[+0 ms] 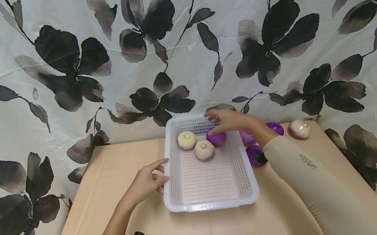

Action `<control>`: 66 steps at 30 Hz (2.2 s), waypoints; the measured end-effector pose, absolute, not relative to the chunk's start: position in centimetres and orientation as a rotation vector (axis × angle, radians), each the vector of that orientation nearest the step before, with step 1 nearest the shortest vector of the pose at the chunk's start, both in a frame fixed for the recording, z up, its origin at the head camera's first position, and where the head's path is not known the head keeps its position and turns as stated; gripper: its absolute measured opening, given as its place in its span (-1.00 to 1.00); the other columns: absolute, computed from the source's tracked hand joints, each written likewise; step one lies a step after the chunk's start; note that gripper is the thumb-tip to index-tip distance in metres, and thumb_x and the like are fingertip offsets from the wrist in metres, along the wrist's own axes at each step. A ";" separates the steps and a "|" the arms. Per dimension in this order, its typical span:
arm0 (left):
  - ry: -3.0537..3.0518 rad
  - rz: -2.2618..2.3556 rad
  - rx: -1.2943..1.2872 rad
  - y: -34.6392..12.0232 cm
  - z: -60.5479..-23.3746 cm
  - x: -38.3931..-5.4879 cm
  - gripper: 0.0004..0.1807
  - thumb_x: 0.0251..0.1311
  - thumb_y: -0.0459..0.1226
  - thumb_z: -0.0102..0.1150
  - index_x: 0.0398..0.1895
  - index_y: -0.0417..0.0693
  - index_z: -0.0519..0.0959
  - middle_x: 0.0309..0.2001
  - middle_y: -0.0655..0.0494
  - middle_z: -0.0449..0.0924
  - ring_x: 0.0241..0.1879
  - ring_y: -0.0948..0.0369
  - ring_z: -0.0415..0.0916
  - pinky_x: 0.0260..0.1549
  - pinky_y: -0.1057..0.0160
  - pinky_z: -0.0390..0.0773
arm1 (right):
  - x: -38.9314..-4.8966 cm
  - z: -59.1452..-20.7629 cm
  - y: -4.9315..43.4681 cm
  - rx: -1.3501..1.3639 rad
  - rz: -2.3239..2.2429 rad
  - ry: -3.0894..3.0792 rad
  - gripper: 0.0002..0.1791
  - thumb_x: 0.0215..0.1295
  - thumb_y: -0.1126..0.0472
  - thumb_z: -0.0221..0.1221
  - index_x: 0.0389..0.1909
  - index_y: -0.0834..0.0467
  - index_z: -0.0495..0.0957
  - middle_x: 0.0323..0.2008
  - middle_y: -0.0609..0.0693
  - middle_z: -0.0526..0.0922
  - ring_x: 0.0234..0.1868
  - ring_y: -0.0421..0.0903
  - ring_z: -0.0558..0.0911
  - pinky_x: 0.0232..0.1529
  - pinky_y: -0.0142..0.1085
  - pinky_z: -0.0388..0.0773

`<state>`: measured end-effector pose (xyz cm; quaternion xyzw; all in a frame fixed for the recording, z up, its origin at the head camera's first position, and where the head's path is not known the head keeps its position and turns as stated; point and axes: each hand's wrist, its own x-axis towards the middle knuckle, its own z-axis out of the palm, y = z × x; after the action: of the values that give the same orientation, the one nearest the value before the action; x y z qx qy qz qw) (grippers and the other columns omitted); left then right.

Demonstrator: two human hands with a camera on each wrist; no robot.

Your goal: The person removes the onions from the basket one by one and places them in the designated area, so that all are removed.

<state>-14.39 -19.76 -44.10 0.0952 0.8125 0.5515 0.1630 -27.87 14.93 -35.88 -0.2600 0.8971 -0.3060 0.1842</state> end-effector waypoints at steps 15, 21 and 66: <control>2.312 1.557 0.276 -19.7 -44.1 -14.4 -0.31 0.29 -0.49 0.23 0.50 -0.19 0.34 0.07 -0.27 0.46 -0.38 0.14 0.67 -0.50 0.13 0.81 | -29.3 -41.0 11.5 -0.732 -0.811 2.353 -0.14 0.34 0.03 0.34 0.50 0.36 0.24 0.41 0.36 0.42 0.44 0.30 0.42 0.54 0.07 0.37; 2.316 1.559 0.260 -19.7 -44.1 -14.3 -0.31 0.28 -0.49 0.23 0.50 -0.18 0.36 0.07 -0.26 0.46 -0.40 0.14 0.66 -0.51 0.13 0.81 | -29.0 -42.3 11.0 -0.716 -0.885 2.332 -0.17 0.33 0.08 0.35 0.49 0.35 0.26 0.41 0.36 0.42 0.48 0.29 0.37 0.56 0.10 0.33; 2.325 1.545 0.259 -19.8 -44.4 -14.6 -0.31 0.28 -0.49 0.23 0.50 -0.18 0.35 0.06 -0.25 0.47 -0.39 0.15 0.68 -0.50 0.11 0.82 | -26.5 -44.7 9.6 -0.576 -0.621 2.407 -0.13 0.09 0.31 0.48 0.46 -0.07 0.43 0.32 0.05 0.54 0.29 0.05 0.49 0.43 0.01 0.46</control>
<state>-14.63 -19.79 -44.35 0.0910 0.8176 0.5431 0.1681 -26.55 9.57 -44.71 -0.2161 0.9025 -0.2329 0.2908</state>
